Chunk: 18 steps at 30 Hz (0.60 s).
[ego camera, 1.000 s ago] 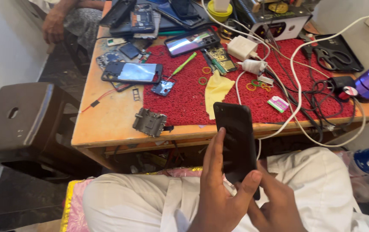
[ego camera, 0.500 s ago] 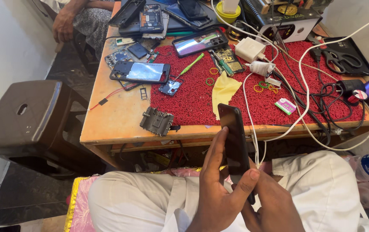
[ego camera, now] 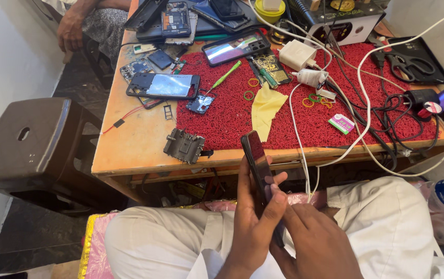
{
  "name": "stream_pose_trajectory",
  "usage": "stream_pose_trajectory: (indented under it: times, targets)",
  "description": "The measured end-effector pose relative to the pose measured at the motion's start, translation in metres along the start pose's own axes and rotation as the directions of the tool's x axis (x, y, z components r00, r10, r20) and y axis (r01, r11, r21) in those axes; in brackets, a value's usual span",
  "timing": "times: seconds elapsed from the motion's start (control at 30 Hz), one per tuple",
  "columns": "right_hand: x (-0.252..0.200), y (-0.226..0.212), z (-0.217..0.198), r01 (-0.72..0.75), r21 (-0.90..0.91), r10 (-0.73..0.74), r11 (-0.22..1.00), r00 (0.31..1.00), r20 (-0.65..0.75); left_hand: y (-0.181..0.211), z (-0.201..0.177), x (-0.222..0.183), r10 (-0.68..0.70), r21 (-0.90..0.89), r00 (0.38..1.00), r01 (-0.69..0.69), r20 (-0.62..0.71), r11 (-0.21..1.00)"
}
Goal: The person repairs a smartphone by manipulating a white power adapter and connecting it to the device's charging port. They then place the back cover onto the phone, press it into place, and inspect the device while it is connected to the charger.
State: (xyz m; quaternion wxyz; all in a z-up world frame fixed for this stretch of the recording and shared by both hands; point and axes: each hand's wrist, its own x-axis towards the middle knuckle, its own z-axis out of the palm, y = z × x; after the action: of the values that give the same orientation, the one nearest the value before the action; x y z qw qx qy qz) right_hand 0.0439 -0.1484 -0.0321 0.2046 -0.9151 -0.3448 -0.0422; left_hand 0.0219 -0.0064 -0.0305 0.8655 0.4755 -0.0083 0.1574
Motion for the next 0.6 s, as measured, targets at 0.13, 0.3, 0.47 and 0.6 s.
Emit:
stream_pose_trajectory:
  times: [0.13, 0.3, 0.47, 0.6]
  targets:
    - [0.003, 0.012, -0.012, 0.203, 0.019, -0.200, 0.979, 0.976, -0.081, -0.003, -0.004, 0.005, -0.045, -0.220, 0.999, 0.041, -0.012, 0.975]
    - [-0.003, 0.022, -0.030, 0.011, 0.439, -0.008, 0.898, 1.000, -0.008, 0.005, -0.008, 0.006, -0.083, -0.410, 0.996, 0.089, 0.032, 0.908]
    - [-0.001, 0.021, -0.033, 0.020, 0.491, 0.084, 0.871, 0.978, -0.189, 0.005, -0.006, 0.004, -0.070, -0.373, 0.994, 0.096, 0.081, 0.923]
    - [0.004, 0.019, -0.043, -0.025, 0.497, 0.163, 0.867, 0.958, -0.236, 0.004, -0.011, 0.002, -0.066, -0.345, 0.988, 0.111, 0.139, 0.932]
